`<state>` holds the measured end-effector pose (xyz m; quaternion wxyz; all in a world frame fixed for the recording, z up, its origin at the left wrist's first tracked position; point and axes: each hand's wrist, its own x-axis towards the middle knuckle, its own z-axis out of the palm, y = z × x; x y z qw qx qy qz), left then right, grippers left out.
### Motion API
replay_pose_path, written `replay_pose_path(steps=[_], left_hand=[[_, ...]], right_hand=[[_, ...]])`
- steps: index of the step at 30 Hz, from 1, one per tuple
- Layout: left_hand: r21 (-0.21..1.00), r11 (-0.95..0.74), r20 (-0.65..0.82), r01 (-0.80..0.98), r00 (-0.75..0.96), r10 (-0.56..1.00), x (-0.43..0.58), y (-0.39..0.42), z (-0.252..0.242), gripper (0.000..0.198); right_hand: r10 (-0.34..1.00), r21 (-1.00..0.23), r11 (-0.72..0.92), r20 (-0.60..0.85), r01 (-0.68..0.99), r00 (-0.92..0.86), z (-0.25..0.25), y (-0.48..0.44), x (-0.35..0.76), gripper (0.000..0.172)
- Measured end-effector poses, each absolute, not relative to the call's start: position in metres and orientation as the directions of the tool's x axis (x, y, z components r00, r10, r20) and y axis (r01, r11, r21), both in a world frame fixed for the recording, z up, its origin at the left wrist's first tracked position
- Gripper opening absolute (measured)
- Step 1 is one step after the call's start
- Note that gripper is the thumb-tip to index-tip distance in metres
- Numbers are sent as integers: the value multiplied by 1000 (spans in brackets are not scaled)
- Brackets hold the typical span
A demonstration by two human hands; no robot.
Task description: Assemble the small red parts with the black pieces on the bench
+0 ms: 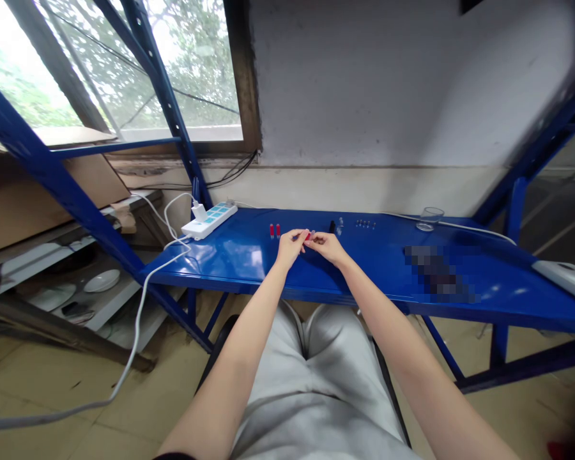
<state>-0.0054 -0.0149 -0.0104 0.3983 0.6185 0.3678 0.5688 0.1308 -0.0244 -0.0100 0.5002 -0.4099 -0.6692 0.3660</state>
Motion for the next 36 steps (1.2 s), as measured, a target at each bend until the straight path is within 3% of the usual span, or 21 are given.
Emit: replay_pose_path(steps=[7, 10, 13, 16, 20, 24, 36], left_hand=[[913, -408, 406, 2, 102, 908, -4, -17, -9, 33], [917, -399, 396, 28, 75, 915, -5, -18, -7, 32], [915, -398, 394, 60, 66, 917, -6, -18, -8, 29], [910, -407, 401, 81, 78, 913, -6, -17, -9, 24], [906, -407, 394, 115, 119, 911, -6, -16, -11, 21], [909, -392, 376, 140, 125, 918, -6, -17, -11, 21], [911, -385, 367, 146, 132, 921, -6, -18, -11, 18]], right_hand=[[885, -833, 466, 441, 300, -150, -9, -24, 131, 34], [876, -771, 453, 477, 447, -67, -7, -23, 137, 30], [875, -678, 340, 483, 652, 45, -7, -22, 150, 22], [903, -650, 125, 388, 750, 185, -6, -21, 165, 16], [910, -594, -132, 245, 794, 335, -4, -21, 178, 17], [893, -521, -257, 194, 814, 406, -2, -21, 178, 20], [906, -435, -215, 247, 874, 345, -9, -5, 173, 21]])
